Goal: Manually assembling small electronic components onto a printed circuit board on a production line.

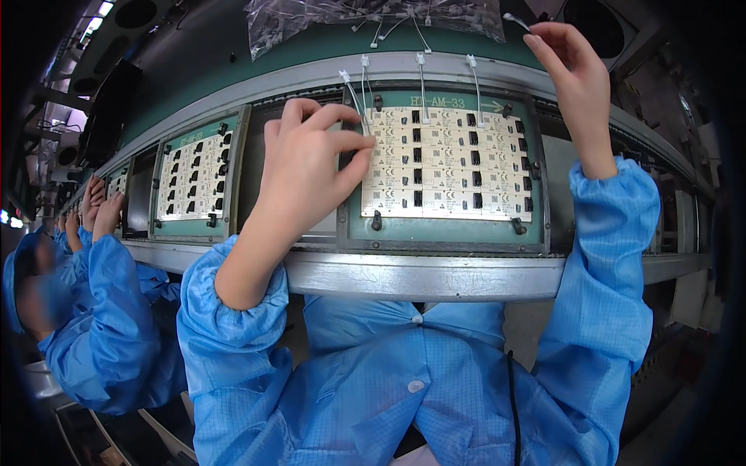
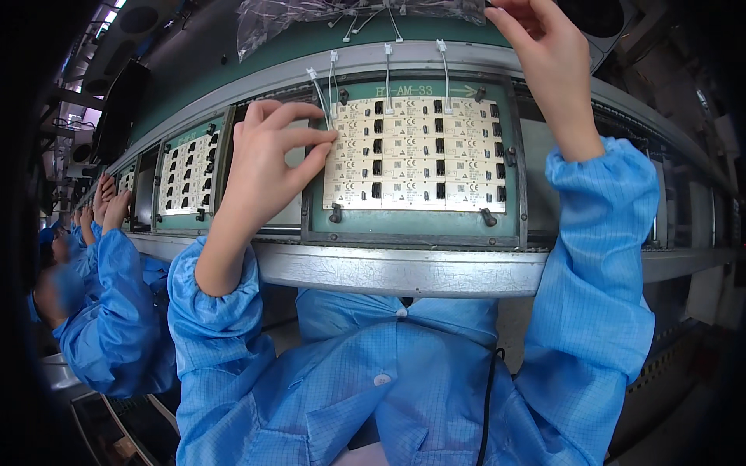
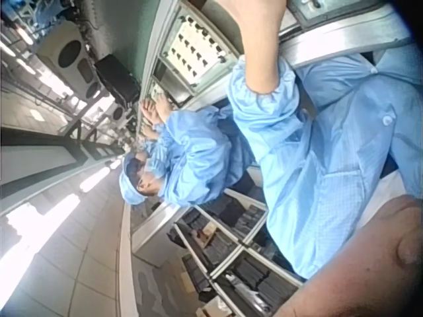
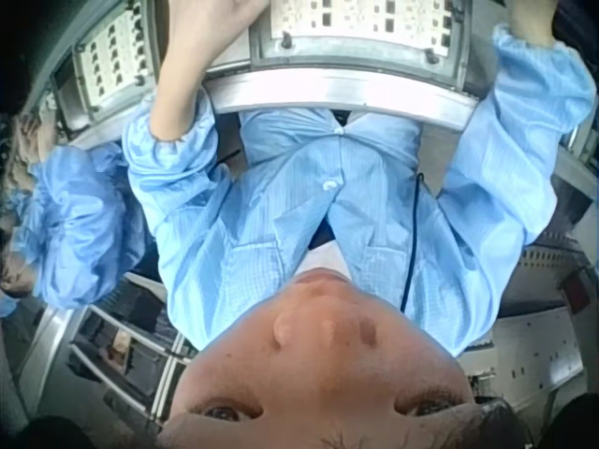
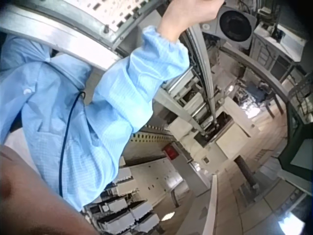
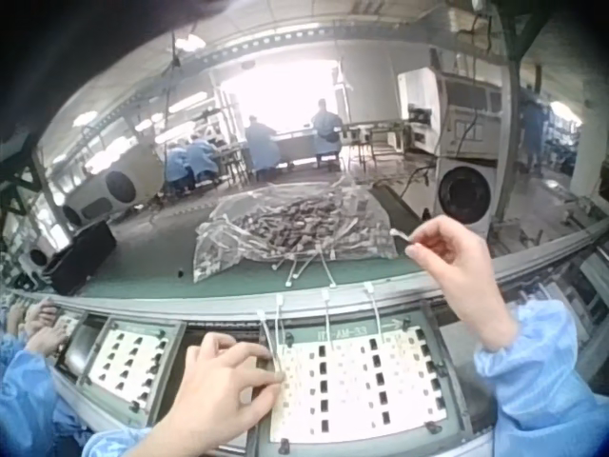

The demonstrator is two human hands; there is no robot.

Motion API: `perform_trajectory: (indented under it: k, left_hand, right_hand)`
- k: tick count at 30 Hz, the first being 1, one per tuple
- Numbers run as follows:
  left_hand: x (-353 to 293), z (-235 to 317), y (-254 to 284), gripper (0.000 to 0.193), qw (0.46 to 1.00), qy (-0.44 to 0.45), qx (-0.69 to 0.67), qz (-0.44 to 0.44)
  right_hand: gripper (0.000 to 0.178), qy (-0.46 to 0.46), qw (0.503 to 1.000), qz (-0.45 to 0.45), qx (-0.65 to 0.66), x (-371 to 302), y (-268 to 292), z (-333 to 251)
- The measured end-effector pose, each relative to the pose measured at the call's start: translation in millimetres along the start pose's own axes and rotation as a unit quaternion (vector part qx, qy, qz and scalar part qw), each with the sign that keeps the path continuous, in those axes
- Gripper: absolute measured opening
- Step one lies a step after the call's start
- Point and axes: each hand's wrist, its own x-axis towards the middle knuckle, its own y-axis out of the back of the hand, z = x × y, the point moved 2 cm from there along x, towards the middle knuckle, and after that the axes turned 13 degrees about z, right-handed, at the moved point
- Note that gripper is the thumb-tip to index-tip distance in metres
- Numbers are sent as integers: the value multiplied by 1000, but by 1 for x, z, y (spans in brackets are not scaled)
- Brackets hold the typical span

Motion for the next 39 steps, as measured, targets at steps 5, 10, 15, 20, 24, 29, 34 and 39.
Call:
perform_trajectory:
  k: [5, 10, 15, 20, 24, 29, 34, 39]
  left_hand:
    - [-4, -8, -8, 10, 998, 49, -9, 24]
    - [4, 8, -10, 2, 993, 80, 46, 69]
    - [0, 17, -15, 5, 985, -8, 149, 84]
    - [-2, 21, -17, 4, 983, -34, 159, 86]
    - [-1, 20, -13, 5, 991, 7, 112, 74]
    - [-1, 7, -15, 7, 993, 102, 56, 27]
    - [1, 22, -12, 7, 986, 55, 151, 41]
    - [-6, 25, -9, 8, 986, 23, 156, 61]
  right_hand:
    - [19, -48, 996, 0, 78, -15, 6, -5]
    - [16, 39, 998, -38, -34, -20, 2, -27]
    - [15, 81, 996, -39, -24, -20, -2, -32]
    - [7, 49, 998, -4, -33, -21, -2, -76]
    - [8, 61, 998, -12, -28, -22, 0, -77]
    - [8, 61, 998, -22, -15, -24, -3, -75]
    - [8, 58, 998, -33, -17, -26, -3, -80]
    - [8, 92, 995, -21, -31, -24, -4, -81]
